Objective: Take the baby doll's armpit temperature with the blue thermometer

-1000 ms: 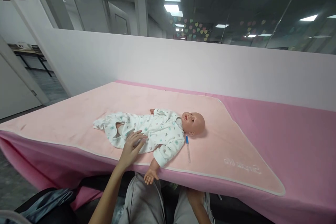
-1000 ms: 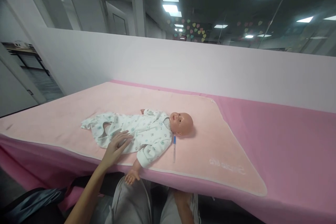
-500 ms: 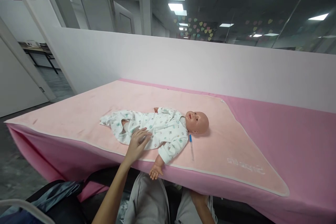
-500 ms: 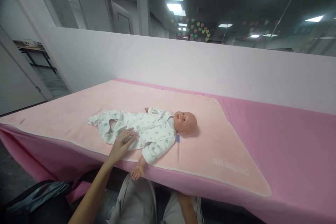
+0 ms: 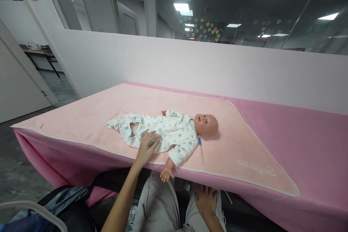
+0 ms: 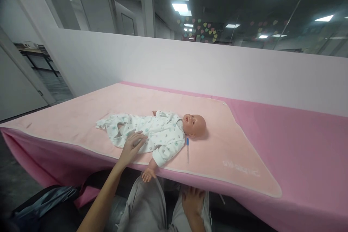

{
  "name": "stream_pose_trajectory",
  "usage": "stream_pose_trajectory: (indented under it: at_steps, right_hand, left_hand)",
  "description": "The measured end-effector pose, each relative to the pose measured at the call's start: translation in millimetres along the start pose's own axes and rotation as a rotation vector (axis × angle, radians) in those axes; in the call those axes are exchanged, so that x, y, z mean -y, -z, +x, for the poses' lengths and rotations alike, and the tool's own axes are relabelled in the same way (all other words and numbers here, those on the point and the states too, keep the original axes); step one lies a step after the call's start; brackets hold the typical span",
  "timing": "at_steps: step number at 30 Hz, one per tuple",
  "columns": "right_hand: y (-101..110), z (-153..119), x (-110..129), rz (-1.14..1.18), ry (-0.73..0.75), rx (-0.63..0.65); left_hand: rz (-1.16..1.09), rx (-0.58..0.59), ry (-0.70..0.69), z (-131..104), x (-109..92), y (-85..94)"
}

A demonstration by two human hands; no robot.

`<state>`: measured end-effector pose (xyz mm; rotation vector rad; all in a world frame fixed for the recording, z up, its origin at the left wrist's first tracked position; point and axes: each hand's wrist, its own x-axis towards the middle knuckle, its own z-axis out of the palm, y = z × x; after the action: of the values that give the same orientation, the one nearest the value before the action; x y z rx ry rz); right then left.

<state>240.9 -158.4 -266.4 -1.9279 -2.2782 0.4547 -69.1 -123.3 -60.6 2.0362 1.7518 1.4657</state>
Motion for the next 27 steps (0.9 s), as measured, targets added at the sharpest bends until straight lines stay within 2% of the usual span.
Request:
stream_pose_trajectory:
  at_steps: [3, 7, 10, 13, 17, 24, 27]
  right_hand:
    - [-10, -11, 3, -0.314, -0.190, -0.053]
    - [-18, -15, 6, -0.441, -0.272, -0.060]
    - [-15, -10, 1, -0.434, -0.305, -0.057]
    - [-7, -4, -11, -0.351, -0.321, 0.000]
    - [7, 4, -19, -0.239, -0.289, 0.025]
    - [9, -2, 2, -0.328, -0.271, -0.067]
    - [12, -7, 7, -0.308, -0.278, -0.058]
  left_hand:
    - [-0.004, 0.000, 0.008, 0, -2, 0.2]
    - [-0.006, -0.010, 0.004, 1, -2, -0.4]
    - [-0.003, -0.022, -0.011, 1, 0, -1.3]
    - [-0.001, -0.023, -0.021, 1, 1, -2.4]
    - [0.006, -0.034, -0.045, 1, 0, -3.3]
    - [0.037, -0.034, -0.045, 2, 1, -4.5]
    - [0.036, -0.021, -0.034, 2, 0, -3.6]
